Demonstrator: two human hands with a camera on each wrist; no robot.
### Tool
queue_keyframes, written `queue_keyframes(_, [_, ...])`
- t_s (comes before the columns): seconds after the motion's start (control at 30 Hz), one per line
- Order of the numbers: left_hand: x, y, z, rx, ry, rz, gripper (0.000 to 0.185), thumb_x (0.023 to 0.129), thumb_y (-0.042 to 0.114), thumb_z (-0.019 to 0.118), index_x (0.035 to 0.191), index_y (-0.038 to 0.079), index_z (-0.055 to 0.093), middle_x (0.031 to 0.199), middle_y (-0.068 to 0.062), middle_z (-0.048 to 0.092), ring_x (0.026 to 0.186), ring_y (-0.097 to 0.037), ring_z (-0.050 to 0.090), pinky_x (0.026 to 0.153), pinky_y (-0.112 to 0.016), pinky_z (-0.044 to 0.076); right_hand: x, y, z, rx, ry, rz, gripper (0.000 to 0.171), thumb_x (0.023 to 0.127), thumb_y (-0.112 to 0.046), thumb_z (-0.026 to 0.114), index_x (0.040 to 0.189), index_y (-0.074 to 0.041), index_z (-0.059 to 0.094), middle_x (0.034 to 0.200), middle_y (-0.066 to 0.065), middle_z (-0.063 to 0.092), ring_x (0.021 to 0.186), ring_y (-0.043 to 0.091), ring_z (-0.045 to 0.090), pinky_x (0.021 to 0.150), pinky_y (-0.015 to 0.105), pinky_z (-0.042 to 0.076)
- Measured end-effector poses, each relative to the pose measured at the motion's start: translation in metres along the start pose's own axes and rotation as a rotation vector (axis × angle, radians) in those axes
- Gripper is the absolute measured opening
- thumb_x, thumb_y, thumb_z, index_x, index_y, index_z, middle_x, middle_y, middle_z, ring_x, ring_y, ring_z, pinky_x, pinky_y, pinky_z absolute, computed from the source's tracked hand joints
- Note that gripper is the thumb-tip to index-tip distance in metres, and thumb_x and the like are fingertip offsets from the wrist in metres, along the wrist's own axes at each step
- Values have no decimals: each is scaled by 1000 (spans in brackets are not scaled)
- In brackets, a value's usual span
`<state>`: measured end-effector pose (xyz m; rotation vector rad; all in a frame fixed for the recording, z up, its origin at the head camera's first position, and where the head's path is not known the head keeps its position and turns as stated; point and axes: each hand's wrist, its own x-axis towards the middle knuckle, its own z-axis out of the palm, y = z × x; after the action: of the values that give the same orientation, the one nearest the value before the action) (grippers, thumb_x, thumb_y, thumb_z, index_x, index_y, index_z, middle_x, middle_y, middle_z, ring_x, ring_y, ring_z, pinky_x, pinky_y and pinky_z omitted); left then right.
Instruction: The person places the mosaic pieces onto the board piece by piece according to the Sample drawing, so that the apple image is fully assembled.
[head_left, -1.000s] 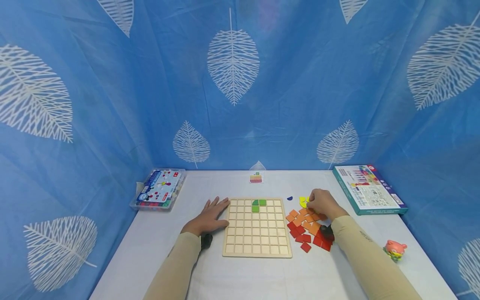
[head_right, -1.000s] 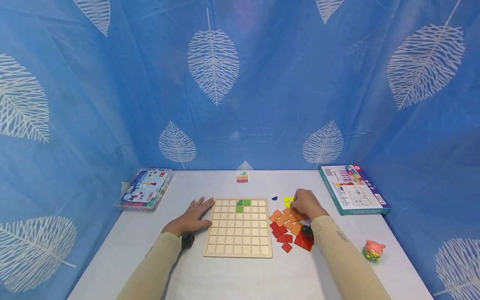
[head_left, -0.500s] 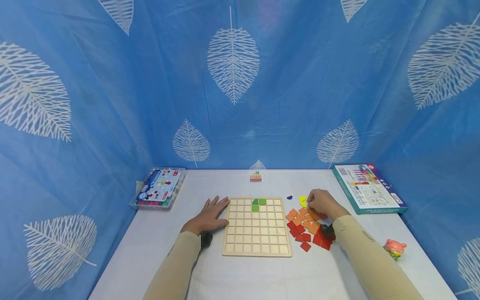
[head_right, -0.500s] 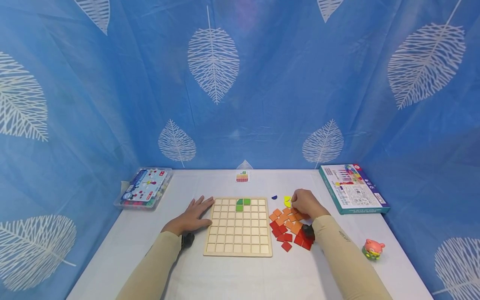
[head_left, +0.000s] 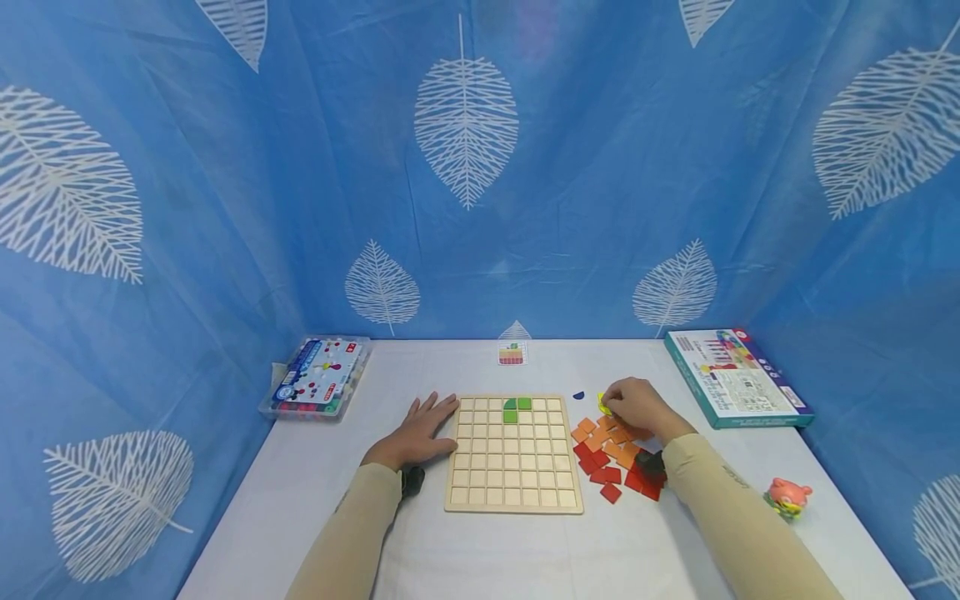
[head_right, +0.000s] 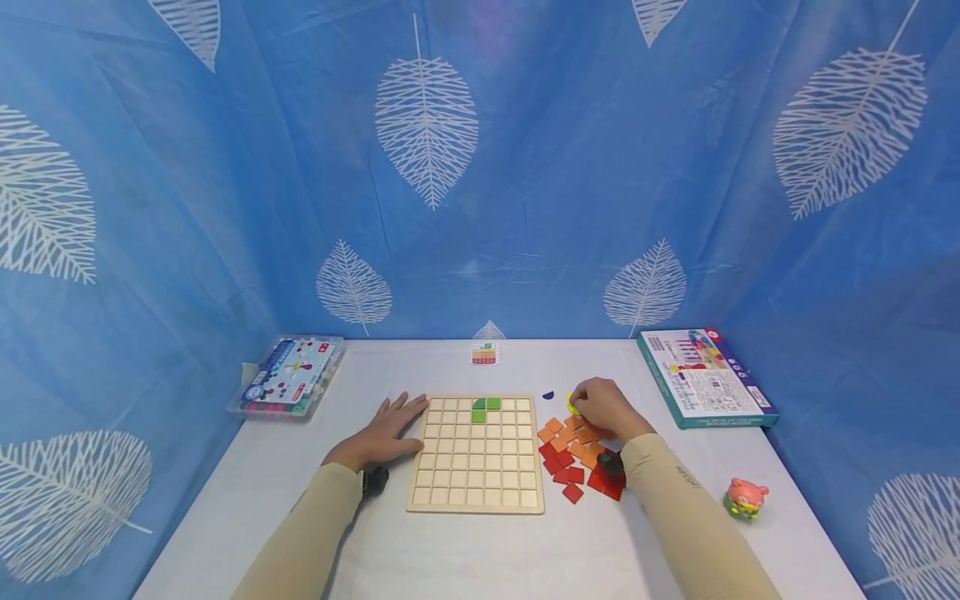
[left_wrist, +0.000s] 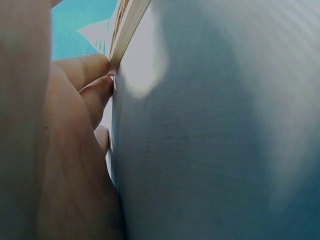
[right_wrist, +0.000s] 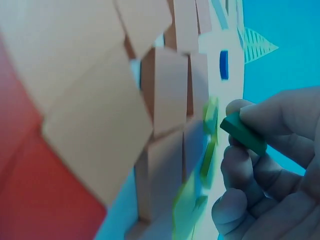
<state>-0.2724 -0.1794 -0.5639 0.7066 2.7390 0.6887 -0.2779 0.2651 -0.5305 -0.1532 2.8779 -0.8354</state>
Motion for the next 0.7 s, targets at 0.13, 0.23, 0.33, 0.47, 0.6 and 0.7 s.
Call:
queue_keyframes(0.13, [0,1,0,0,0,-3,82,96,42,64,166,13,35,171,-1,29,159,-30,9,126,-50,-2,-3,-9,5,11,11,-53,11,100,-7,67,100,-1,76,92,7,68,86,27,60,85,49,56])
queue_keyframes(0.23, [0,1,0,-1,1,-2,81,96,42,65,166,13,36,171,-1,29,159,-31,9,126,-50,-1,-5,-15,10,16,-3,-80,12,102,-6,65,104,-2,76,101,10,70,95,30,63,90,50,56])
queue_keyframes(0.33, [0,1,1,-4,3,-1,81,96,42,65,166,13,36,171,-2,30,159,-31,9,126,-51,-1,-6,-20,14,45,-27,-94,16,104,-5,63,112,-2,76,112,14,70,103,34,64,94,53,55])
queue_keyframes(0.47, [0,1,2,2,4,1,82,96,43,65,166,13,35,171,-2,29,159,-31,9,126,-51,-1,-6,-25,16,84,-57,-112,20,104,-4,63,118,-3,76,112,13,69,96,29,62,87,48,57])
queue_keyframes(0.6, [0,0,1,-2,5,4,81,96,42,65,166,13,35,171,-2,28,159,-31,8,126,-51,-1,-4,-31,18,93,-59,-141,18,103,-4,64,116,-5,76,104,7,69,90,23,60,85,45,55])
queue_keyframes(0.7, [-1,0,1,-4,4,-3,82,96,43,65,166,13,35,171,-2,28,159,-31,8,126,-51,-1,-3,-38,20,148,-58,-128,14,103,-5,64,113,-7,75,97,3,66,84,21,61,82,43,55])
